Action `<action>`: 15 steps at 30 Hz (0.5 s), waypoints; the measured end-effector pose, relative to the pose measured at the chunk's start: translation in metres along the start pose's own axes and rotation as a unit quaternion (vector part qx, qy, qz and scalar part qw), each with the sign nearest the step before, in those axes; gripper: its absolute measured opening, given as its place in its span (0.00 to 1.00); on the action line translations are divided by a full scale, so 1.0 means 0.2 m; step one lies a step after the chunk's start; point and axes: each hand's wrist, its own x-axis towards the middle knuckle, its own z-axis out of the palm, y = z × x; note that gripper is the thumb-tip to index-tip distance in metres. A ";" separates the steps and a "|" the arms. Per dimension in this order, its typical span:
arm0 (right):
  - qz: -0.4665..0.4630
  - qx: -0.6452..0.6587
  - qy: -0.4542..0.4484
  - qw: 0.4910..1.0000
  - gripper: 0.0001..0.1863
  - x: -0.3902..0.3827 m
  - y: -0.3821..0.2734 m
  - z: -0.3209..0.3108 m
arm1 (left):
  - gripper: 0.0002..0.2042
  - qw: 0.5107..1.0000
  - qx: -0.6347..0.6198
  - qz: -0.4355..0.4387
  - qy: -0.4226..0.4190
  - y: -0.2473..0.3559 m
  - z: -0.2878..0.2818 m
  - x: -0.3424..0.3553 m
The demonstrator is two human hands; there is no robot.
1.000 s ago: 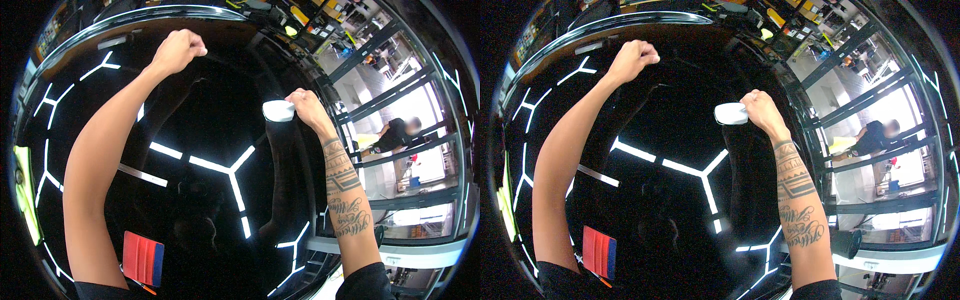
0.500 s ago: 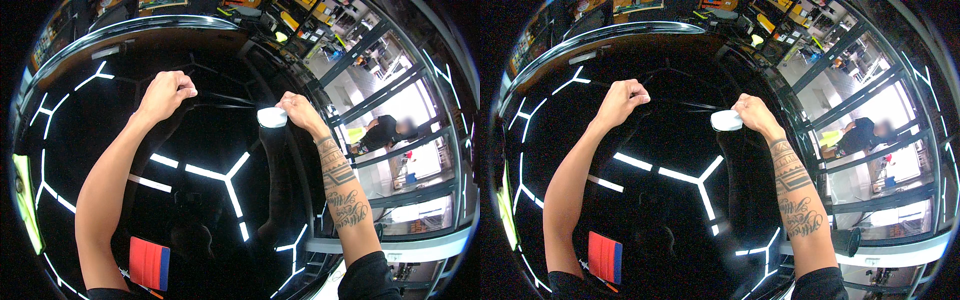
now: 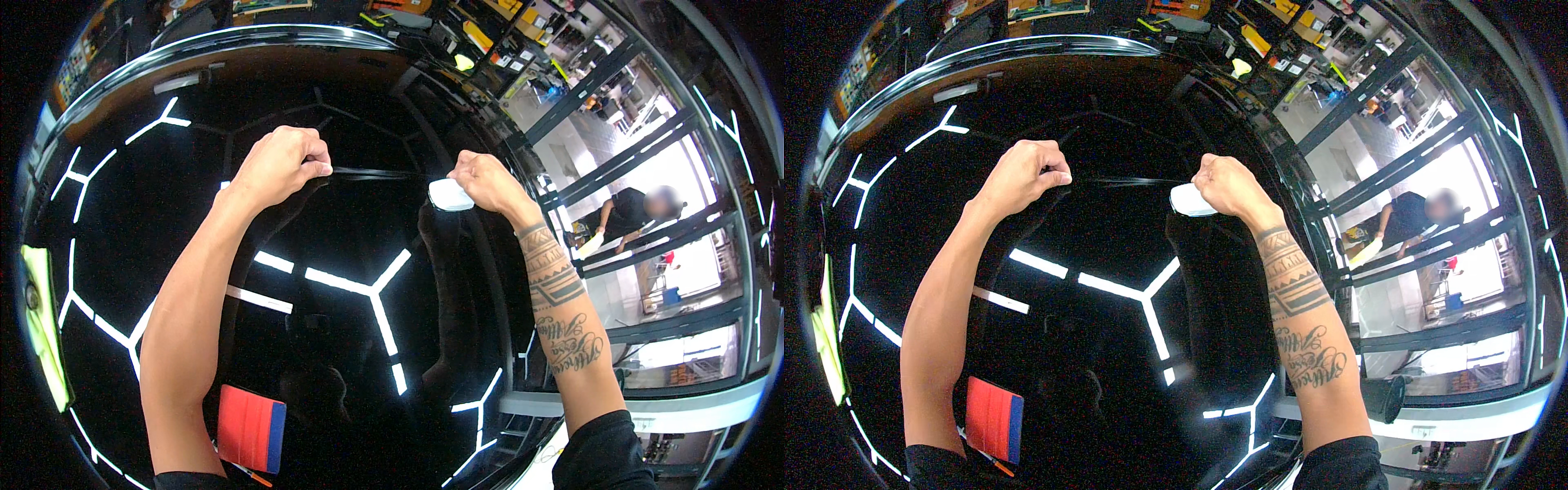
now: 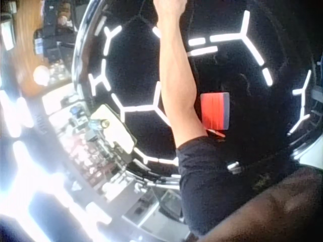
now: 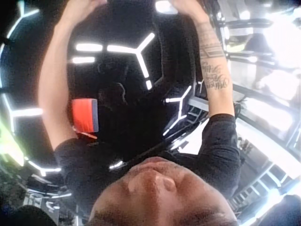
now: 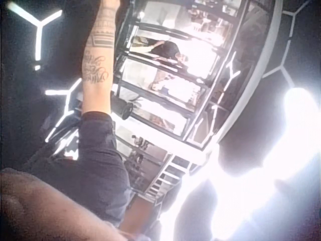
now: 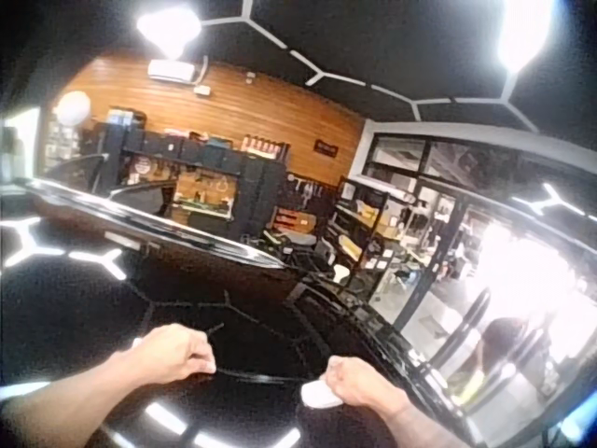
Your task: The person applies a protective film to a glossy black car hood using a squeegee and a precision knife. They smooth the film, trim excess edges, and remove small pieces of film from the surface.
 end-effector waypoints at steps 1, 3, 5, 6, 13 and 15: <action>0.002 0.001 -0.001 1.000 0.12 0.00 -0.01 0.00 | 0.06 1.000 -0.004 0.008 -0.005 0.01 -0.01 0.00; -0.030 -0.003 0.007 1.000 0.12 0.00 -0.02 0.00 | 0.06 1.000 0.001 0.020 -0.015 0.01 -0.01 -0.01; -0.047 -0.006 0.011 0.999 0.12 0.01 -0.03 0.00 | 0.06 0.999 0.014 0.037 -0.020 0.01 -0.03 -0.02; -0.047 -0.007 0.009 0.999 0.13 0.01 -0.04 0.00 | 0.06 0.998 0.024 0.047 -0.021 0.02 -0.03 -0.03; -0.073 -0.029 -0.015 0.997 0.13 0.02 -0.03 0.00 | 0.05 0.990 0.040 0.107 -0.084 0.10 -0.05 -0.04; -0.078 -0.028 -0.015 0.996 0.11 0.02 -0.02 0.00 | 0.05 0.986 0.030 0.143 -0.080 0.12 -0.04 -0.05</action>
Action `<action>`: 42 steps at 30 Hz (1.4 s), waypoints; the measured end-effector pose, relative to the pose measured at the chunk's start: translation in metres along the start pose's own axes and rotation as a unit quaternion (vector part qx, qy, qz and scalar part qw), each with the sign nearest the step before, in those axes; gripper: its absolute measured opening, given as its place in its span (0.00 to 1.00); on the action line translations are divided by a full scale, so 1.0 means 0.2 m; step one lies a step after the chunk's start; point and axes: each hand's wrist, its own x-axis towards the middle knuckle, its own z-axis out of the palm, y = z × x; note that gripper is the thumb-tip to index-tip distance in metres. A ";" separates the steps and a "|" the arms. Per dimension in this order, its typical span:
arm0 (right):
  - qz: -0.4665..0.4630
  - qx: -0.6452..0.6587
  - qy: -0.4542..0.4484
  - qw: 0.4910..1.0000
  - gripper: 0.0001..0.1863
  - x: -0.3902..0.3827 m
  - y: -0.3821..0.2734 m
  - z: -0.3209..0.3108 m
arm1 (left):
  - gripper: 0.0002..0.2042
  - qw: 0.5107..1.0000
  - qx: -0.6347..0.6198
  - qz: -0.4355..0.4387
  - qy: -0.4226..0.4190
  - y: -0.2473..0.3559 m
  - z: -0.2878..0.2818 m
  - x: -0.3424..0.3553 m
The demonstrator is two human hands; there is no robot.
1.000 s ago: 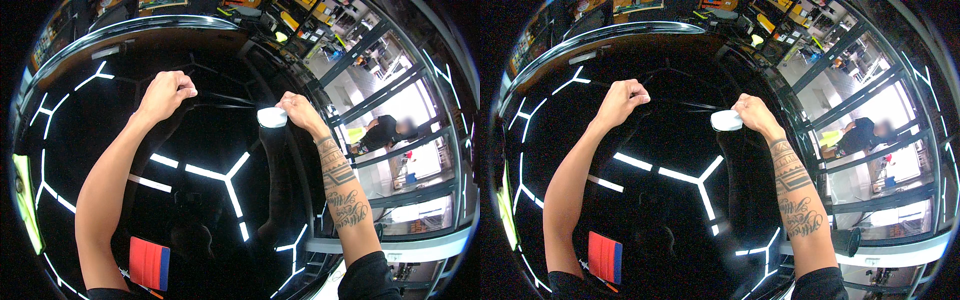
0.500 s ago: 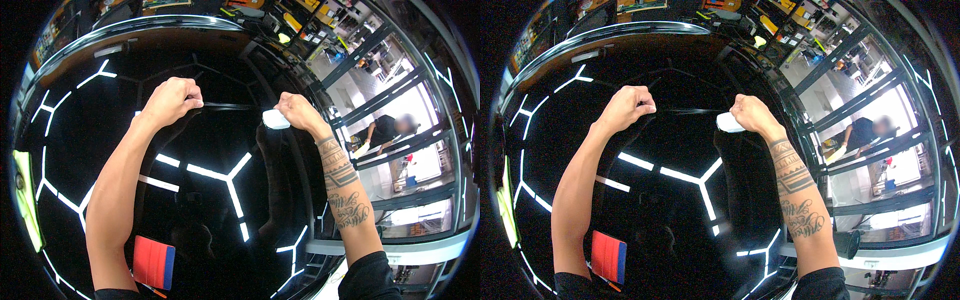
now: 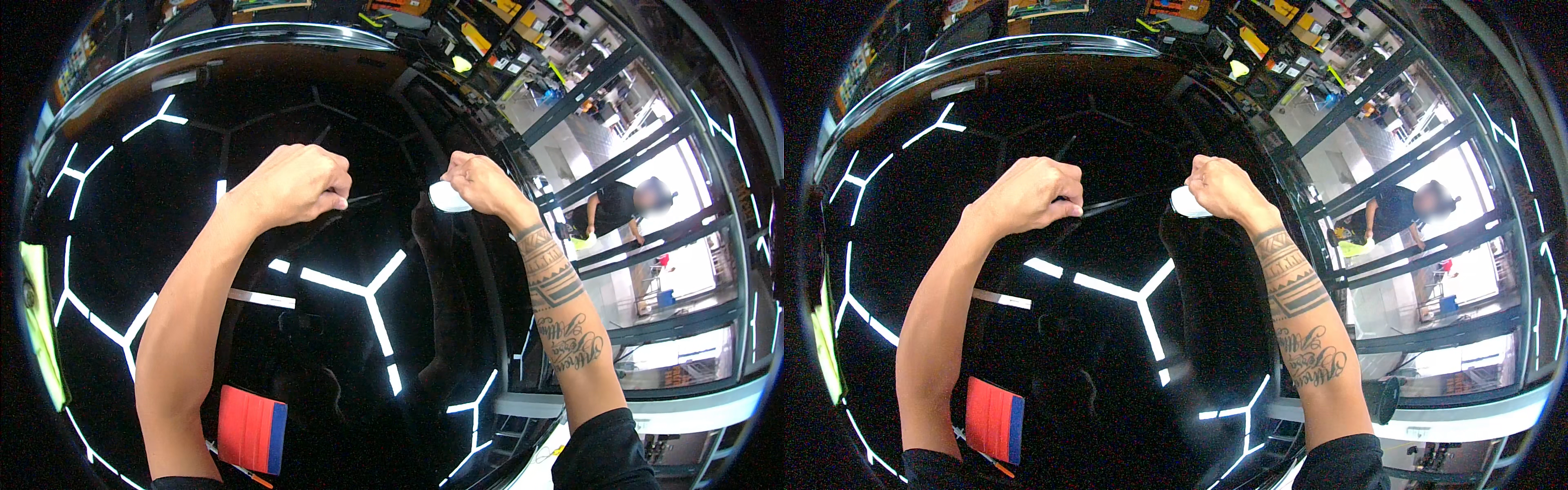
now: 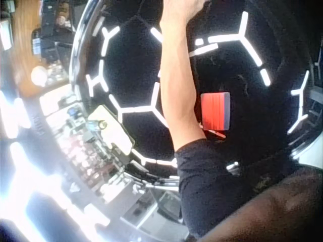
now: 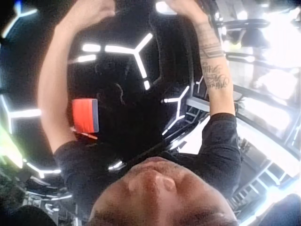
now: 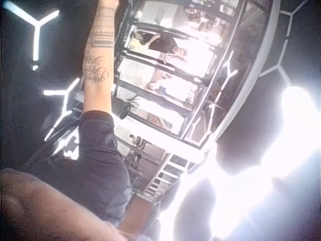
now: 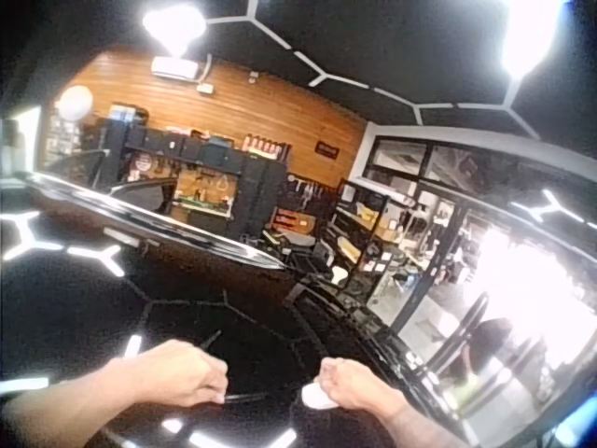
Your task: The person applies a protective film to a glossy black car hood using a squeegee and a precision knife. They smooth the film, trim excess edges, and remove small pieces of film from the surface.
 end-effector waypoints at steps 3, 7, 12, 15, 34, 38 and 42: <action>-0.009 0.007 -0.002 1.000 0.11 0.00 0.00 0.00 | 0.07 0.999 -0.009 0.020 -0.038 0.07 -0.02 0.01; 0.016 0.027 -0.013 0.999 0.11 0.00 -0.01 0.00 | 0.06 0.994 -0.037 0.090 -0.041 0.16 -0.01 0.03; 0.003 0.016 -0.007 1.000 0.11 0.00 -0.01 0.00 | 0.08 0.988 -0.093 0.109 -0.058 0.25 0.01 0.06; -0.015 0.016 -0.006 1.000 0.12 -0.01 0.01 0.00 | 0.08 0.985 -0.093 0.136 -0.049 0.31 0.04 0.08; -0.027 0.005 0.291 0.956 0.10 -0.16 -0.14 -0.02 | 0.06 1.000 -0.027 -0.005 0.003 0.78 0.29 0.19; 0.259 0.194 0.086 0.942 0.17 -0.37 -0.22 0.06 | 0.09 0.994 -0.065 -0.082 0.031 0.80 0.33 0.19; 0.310 0.406 0.022 0.859 0.21 -0.39 -0.40 -0.03 | 0.09 0.981 -0.102 -0.154 0.064 0.84 0.37 0.19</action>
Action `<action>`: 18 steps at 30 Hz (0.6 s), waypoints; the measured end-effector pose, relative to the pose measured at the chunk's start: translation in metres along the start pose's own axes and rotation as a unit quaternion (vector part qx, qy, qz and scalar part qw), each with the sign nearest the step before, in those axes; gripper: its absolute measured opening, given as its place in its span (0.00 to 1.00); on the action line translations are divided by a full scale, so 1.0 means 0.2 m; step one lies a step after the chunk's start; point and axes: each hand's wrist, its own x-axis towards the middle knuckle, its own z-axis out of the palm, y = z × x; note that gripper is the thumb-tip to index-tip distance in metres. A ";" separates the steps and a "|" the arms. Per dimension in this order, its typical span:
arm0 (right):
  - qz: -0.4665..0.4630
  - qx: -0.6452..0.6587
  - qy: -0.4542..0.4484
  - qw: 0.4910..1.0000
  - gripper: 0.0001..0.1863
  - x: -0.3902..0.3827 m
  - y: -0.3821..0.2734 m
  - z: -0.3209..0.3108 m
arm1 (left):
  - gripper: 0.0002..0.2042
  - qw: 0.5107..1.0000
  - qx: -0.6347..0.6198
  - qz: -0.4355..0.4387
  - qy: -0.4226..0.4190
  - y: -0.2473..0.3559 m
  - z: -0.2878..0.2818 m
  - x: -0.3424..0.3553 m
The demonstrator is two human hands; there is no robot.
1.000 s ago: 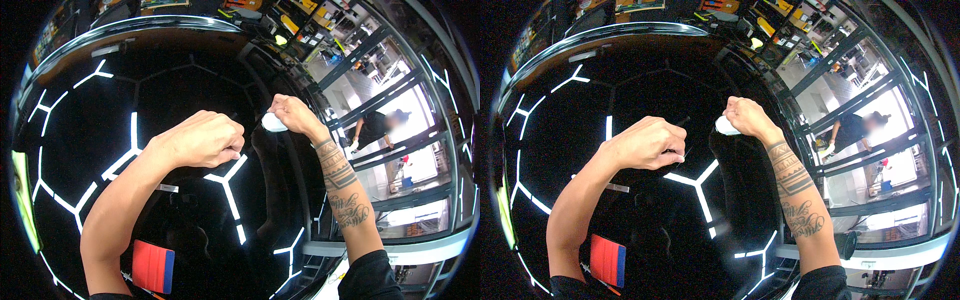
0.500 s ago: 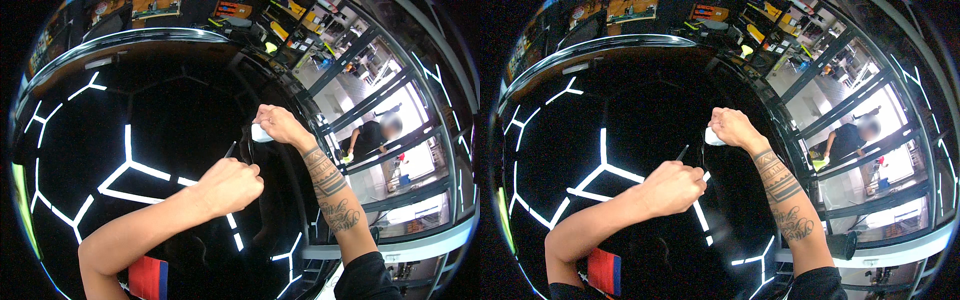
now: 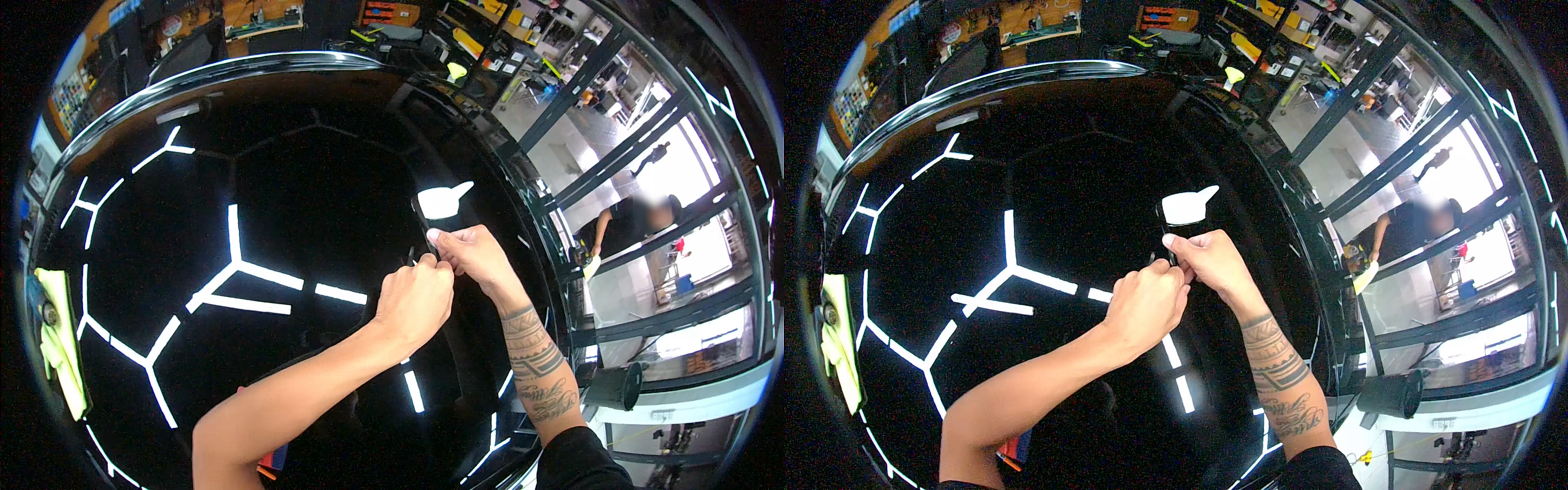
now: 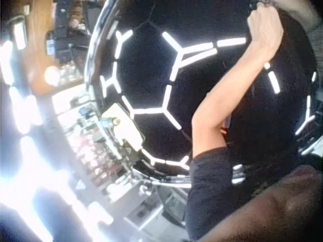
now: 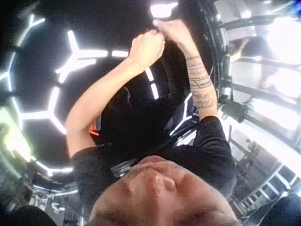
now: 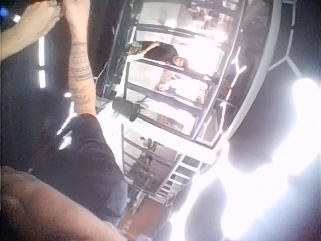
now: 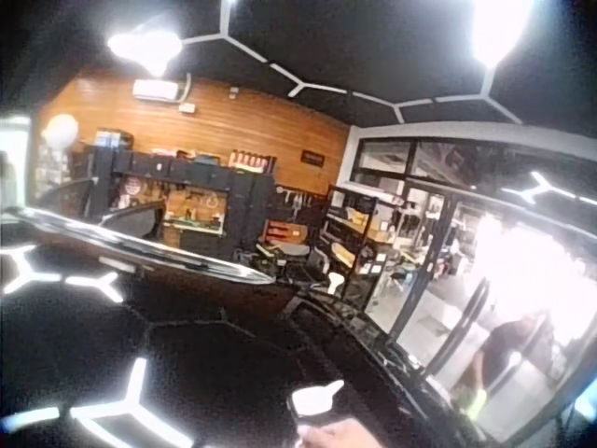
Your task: The person applies a protective film to a glossy black car hood using a squeegee and a precision knife. They smooth the film, trim excess edges, and remove small pieces of film from the surface.
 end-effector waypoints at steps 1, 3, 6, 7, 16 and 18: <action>0.004 -0.012 -0.012 1.000 0.20 -0.01 -0.01 -0.01 | 0.09 1.000 -0.015 -0.010 0.005 0.01 0.02 0.00; 0.013 -0.035 -0.036 0.999 0.19 -0.01 -0.01 -0.01 | 0.10 0.999 -0.041 -0.029 0.011 0.02 0.04 -0.01; 0.019 -0.069 -0.056 0.996 0.17 0.03 0.07 0.02 | 0.10 0.995 -0.069 -0.039 0.064 0.01 0.05 -0.03; -0.006 -0.088 -0.033 0.996 0.17 0.03 0.08 0.04 | 0.10 0.991 -0.096 -0.050 0.080 0.01 0.06 -0.04; 0.014 -0.109 0.026 0.994 0.16 -0.01 0.01 0.14 | 0.10 0.723 -0.594 -0.352 -0.019 0.07 -0.02 -0.14; 0.036 -0.100 0.042 0.993 0.16 -0.04 -0.01 0.14 | 0.09 0.659 -0.663 -0.353 -0.036 0.07 -0.03 -0.18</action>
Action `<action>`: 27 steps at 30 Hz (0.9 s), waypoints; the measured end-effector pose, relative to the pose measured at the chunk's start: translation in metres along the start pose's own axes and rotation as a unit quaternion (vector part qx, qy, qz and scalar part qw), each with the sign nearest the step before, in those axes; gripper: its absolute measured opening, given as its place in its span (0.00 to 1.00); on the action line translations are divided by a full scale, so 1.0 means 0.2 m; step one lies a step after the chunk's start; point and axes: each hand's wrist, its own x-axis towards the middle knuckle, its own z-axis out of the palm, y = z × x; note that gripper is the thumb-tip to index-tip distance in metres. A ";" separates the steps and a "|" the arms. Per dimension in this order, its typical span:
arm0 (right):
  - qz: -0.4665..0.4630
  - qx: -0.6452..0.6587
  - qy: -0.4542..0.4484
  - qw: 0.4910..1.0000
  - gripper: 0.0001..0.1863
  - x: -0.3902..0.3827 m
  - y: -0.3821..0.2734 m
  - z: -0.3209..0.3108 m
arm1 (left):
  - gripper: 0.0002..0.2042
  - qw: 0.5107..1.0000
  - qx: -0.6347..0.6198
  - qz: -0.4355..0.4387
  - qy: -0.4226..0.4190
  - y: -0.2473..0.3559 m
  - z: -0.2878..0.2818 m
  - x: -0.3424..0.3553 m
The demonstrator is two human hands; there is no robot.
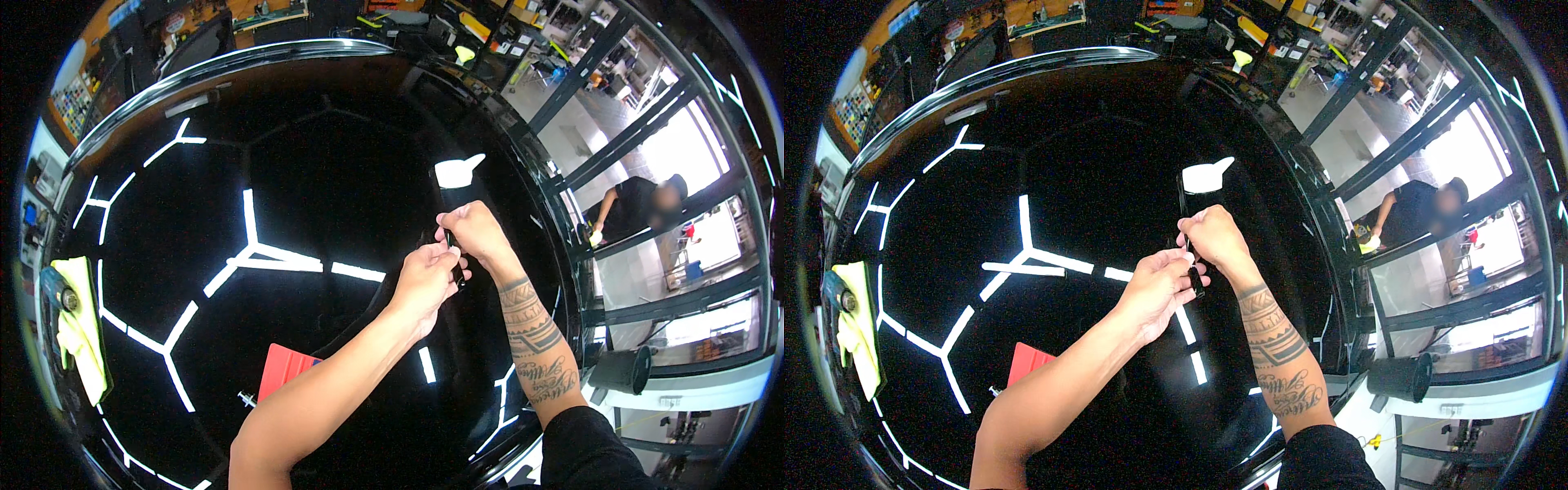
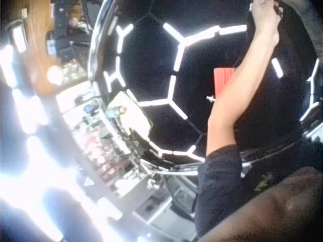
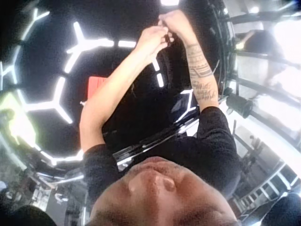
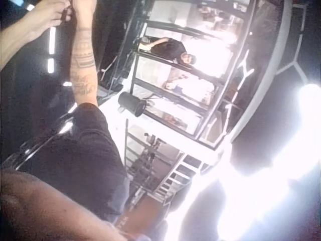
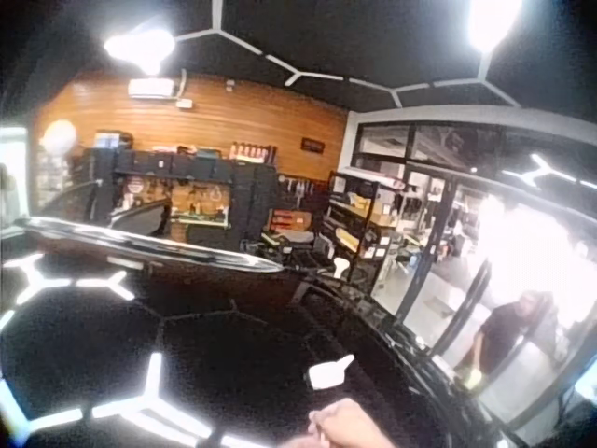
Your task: The person applies a protective film to a glossy black car hood using a squeegee and a precision knife. They smooth the film, trim excess edges, and remove small pieces of film from the surface.
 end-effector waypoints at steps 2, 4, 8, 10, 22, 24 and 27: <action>0.000 0.016 0.000 1.000 0.16 -0.01 0.01 -0.01 | 0.09 0.998 -0.058 -0.002 -0.009 -0.01 0.01 -0.05; -0.006 0.042 0.001 0.999 0.16 -0.03 0.00 0.00 | 0.08 0.996 -0.068 -0.034 -0.038 -0.02 -0.01 -0.08; 0.008 0.141 -0.031 0.990 0.15 -0.02 -0.02 0.03 | 0.09 0.981 -0.049 -0.157 -0.103 -0.10 -0.07 -0.18; 0.007 0.135 -0.022 0.991 0.16 -0.04 -0.02 0.00 | 0.13 0.934 0.101 -0.228 -0.257 -0.04 -0.14 -0.19; -0.057 -0.062 0.087 0.993 0.22 -0.13 -0.03 0.18 | 0.11 0.703 0.576 0.412 -0.066 0.56 -0.36 1.01; -0.085 -0.086 0.103 0.987 0.22 -0.13 0.03 0.21 | 0.11 0.651 0.624 0.421 -0.098 0.54 -0.35 1.04; -0.068 -0.060 0.095 0.991 0.23 -0.13 0.07 0.23 | 0.09 0.643 0.642 0.398 -0.124 0.54 -0.37 1.07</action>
